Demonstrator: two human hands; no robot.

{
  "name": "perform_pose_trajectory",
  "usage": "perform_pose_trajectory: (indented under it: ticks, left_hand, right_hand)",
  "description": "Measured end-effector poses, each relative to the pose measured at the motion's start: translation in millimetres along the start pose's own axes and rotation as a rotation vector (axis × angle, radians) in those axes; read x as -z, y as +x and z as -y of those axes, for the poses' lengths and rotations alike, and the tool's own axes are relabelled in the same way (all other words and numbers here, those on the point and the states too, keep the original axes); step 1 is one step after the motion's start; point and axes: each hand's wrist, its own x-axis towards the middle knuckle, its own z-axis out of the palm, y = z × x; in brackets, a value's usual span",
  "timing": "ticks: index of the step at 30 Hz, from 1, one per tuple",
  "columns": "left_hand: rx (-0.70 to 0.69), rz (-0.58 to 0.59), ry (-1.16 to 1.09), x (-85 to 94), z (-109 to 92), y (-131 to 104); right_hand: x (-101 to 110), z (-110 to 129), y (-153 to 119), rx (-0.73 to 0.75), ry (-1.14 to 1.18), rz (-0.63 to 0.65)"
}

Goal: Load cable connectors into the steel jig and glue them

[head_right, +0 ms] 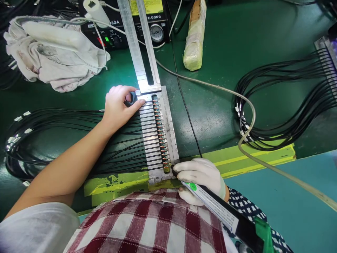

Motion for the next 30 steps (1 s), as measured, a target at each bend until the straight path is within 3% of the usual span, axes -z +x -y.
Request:
perform_pose_trajectory:
  ticks: [30]
  left_hand:
    - [-0.002, 0.006, 0.008, -0.7, 0.5, 0.0]
  right_hand:
    - [-1.0, -2.4, 0.9, 0.016, 0.018, -0.021]
